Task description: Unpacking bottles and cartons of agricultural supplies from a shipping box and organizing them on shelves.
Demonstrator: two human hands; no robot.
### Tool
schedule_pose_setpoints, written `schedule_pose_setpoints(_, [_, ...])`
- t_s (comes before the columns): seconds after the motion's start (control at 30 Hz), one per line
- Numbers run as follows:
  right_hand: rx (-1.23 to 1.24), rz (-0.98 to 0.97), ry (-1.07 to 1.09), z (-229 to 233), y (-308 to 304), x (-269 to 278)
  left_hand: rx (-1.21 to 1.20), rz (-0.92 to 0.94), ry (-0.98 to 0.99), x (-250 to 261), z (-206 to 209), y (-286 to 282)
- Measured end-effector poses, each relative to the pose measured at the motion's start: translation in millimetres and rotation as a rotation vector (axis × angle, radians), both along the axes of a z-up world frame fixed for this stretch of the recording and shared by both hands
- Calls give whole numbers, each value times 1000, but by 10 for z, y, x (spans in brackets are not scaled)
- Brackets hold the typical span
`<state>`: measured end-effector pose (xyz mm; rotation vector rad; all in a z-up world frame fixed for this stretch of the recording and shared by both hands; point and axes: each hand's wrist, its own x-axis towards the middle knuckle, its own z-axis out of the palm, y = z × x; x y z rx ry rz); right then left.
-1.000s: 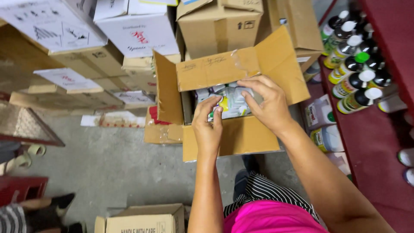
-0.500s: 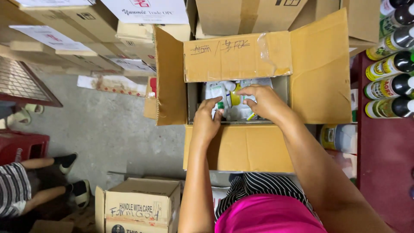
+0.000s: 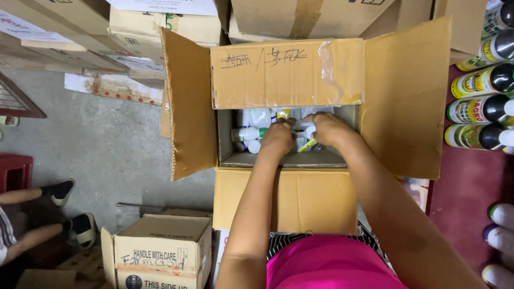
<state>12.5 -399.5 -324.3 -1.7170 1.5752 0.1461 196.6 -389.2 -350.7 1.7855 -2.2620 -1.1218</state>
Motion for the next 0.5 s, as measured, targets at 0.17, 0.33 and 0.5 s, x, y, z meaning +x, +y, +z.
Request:
schedule_pose_setpoints(0.17, [76,60,197,-151,-107,258,228,-17,-268,20,-659,-70])
schedule_pose_setpoints(0.33, [-58,217,227,-667,39,471,350,39,-246,88,-730,-54])
schedule_pose_setpoints(0.5, [-158,352,236,-1041,144,474,433,140,-195,58,-722,-55])
